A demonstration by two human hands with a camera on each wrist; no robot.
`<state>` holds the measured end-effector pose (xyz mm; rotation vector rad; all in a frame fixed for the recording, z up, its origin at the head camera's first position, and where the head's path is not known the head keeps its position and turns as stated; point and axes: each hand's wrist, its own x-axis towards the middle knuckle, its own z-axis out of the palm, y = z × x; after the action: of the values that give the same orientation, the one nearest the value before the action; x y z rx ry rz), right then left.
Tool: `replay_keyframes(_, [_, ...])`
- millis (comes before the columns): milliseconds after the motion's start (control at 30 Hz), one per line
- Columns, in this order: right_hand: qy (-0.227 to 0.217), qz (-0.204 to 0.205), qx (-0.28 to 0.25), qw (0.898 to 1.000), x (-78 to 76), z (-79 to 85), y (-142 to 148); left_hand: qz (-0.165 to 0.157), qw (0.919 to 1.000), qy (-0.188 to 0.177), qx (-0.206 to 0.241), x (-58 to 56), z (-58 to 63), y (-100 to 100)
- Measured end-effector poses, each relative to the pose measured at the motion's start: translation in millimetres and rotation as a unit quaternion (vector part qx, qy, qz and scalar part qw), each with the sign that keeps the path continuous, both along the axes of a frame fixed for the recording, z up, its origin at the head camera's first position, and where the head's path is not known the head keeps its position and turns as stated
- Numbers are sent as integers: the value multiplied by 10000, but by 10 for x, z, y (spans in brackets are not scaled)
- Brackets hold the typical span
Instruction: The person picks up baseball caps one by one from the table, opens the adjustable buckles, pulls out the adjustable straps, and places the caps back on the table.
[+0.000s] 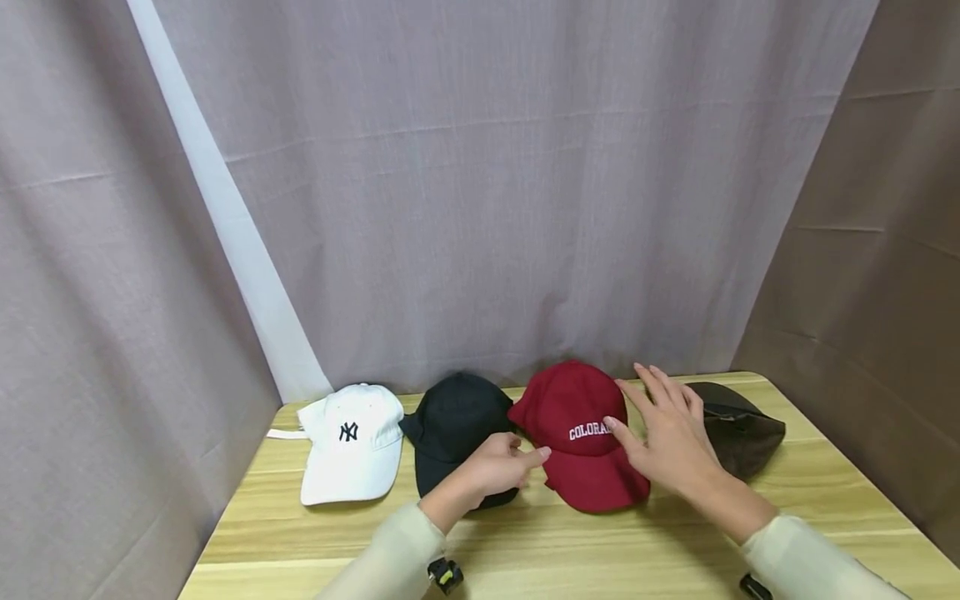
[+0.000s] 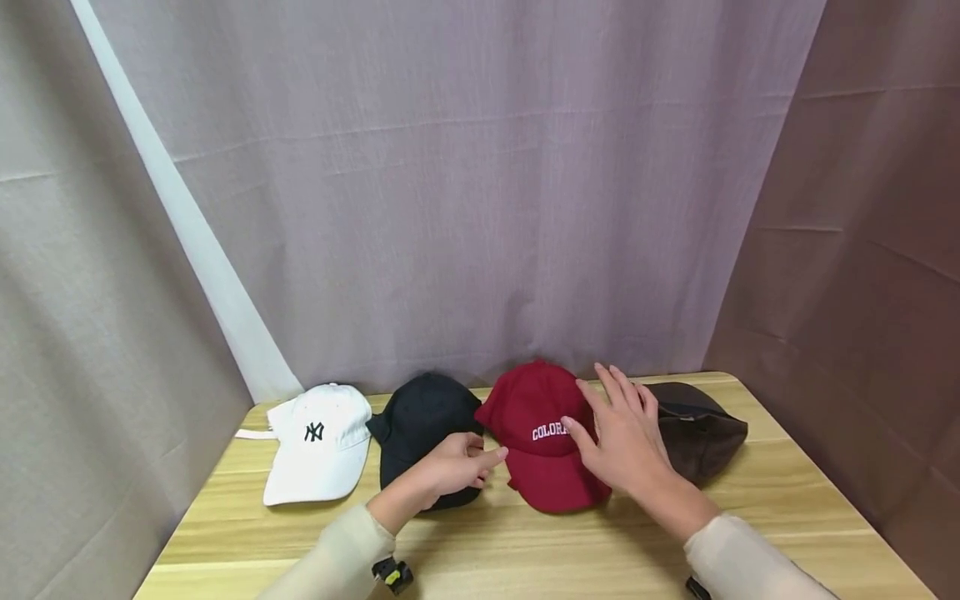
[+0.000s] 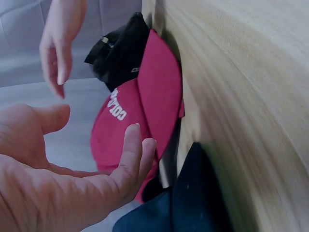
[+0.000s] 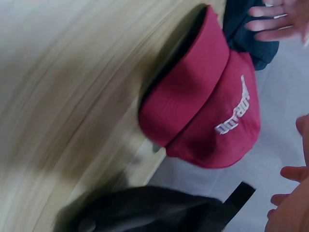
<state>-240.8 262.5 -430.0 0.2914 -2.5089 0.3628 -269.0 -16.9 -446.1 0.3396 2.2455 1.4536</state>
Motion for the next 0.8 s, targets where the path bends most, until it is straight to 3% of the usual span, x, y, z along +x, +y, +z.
replay_keyframes(233, [-558, -429, 741, 9948, -17, 22, 246, 85, 9997, 159, 146, 84, 79, -294])
replay_keyframes(467, [-1204, -883, 1218, 9813, -91, -53, 699, 168, 9987, 401, 251, 179, 109, -446])
replay_keyframes(600, [-1707, -1106, 1033, 9736, -159, -116, 959, 315, 9957, 648, 590, 234, 131, -440])
replay_keyframes(800, [-2778, -1044, 407, 9541, -220, -237, 1220, 484, 9897, 928, 973, 314, 198, -452])
